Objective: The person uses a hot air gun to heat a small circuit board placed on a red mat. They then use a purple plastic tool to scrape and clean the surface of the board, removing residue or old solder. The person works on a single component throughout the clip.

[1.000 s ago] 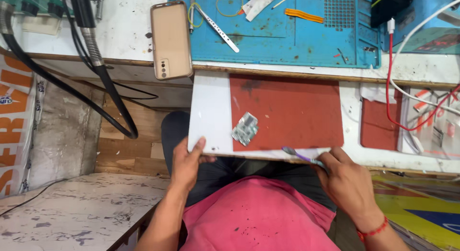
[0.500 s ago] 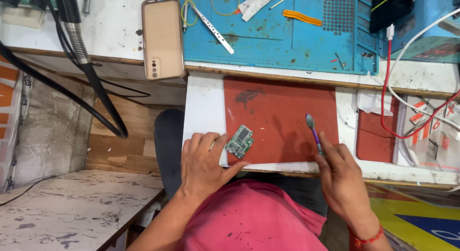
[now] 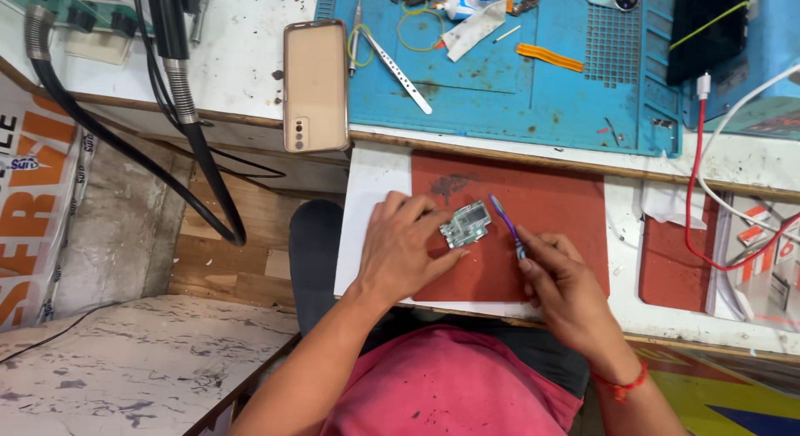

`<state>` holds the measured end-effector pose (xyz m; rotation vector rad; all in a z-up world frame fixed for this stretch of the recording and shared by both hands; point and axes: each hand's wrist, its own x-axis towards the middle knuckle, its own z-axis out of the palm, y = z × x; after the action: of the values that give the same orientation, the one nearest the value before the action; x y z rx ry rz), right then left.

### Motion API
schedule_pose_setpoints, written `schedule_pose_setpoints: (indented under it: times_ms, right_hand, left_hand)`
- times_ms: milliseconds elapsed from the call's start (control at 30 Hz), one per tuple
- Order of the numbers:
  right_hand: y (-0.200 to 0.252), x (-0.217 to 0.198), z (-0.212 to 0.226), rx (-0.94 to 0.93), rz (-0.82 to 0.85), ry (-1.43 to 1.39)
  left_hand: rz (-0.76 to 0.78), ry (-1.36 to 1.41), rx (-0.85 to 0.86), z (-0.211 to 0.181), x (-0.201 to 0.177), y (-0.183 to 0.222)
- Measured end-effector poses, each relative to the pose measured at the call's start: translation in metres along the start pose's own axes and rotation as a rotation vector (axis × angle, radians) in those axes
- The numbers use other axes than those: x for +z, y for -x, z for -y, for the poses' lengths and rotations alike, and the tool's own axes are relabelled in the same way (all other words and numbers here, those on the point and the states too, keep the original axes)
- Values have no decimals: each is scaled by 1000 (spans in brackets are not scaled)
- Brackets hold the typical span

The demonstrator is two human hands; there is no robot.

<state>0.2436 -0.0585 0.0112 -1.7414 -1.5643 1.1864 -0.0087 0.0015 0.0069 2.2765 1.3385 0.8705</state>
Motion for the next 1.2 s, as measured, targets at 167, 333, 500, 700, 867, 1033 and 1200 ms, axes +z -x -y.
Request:
schedule_pose_setpoints:
  times_ms: [167,333,500,700,867,1033,1200]
  right_hand:
    - [5,36,21,-338,-116,535]
    - [1,38,37,-228,-36,582]
    - [7,38,33,-256,-137,563]
    - [2,32,32,-250,-90,597]
    - [-12,18,29,-246,-94,641]
    - [5,24,30,-338,-99,677]
    - [-1,16,17,-344,-101,633]
  left_hand:
    - [-97,79,-45,6,5,4]
    - [-103,79,-103,8,7,6]
    - [-95,64,-40,12,10,6]
    - [-133,42,-22,12,12,6]
    - [-143,84,-55,15,14,6]
    - [-118,98,-73,10,12,7]
    - [-134,114,-57,17,15,9]
